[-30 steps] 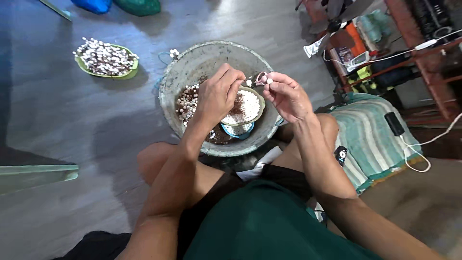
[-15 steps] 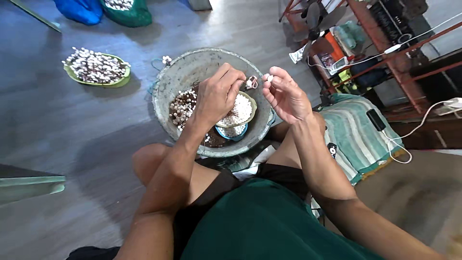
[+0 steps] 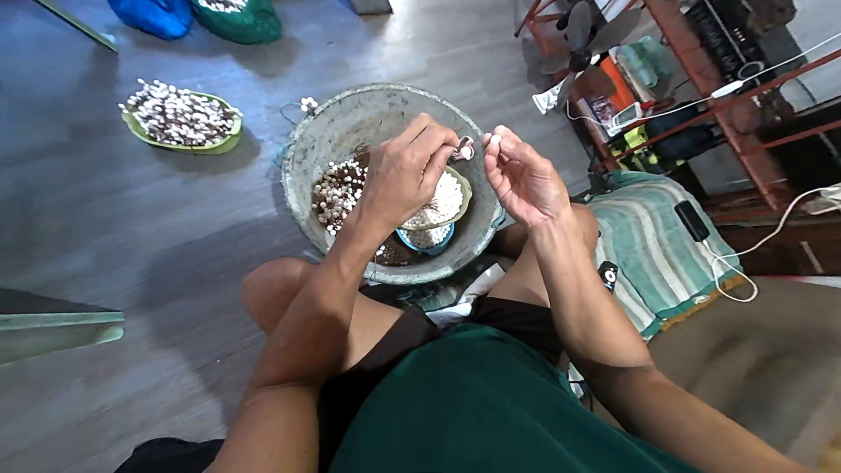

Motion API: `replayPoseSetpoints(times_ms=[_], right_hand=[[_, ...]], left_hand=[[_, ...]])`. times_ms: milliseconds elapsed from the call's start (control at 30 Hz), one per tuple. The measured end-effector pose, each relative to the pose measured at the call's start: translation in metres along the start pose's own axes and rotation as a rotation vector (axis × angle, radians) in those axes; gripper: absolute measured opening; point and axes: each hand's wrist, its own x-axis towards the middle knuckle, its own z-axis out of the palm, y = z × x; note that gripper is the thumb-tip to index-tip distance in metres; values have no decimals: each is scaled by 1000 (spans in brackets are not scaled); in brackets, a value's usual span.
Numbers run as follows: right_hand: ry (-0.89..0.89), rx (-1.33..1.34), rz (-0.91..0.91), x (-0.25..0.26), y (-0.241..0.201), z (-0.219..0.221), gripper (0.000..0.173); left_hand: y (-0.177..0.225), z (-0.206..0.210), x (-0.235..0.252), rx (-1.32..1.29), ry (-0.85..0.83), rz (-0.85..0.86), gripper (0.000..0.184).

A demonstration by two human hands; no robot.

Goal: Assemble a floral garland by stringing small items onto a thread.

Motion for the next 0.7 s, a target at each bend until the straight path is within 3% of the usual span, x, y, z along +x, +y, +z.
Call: replayPoseSetpoints(times_ms=[267,500,700], right_hand=[[27,-88,2,2,3,-3,12],[57,-414,-211,2,10,5,13],[56,-468,-268,4,14,8,13]], left_hand=[[1,2,-1,-1,-3,14,20],[2,3,-2,15,-13,6,20],[3,3,-1,33,-15,0,19]])
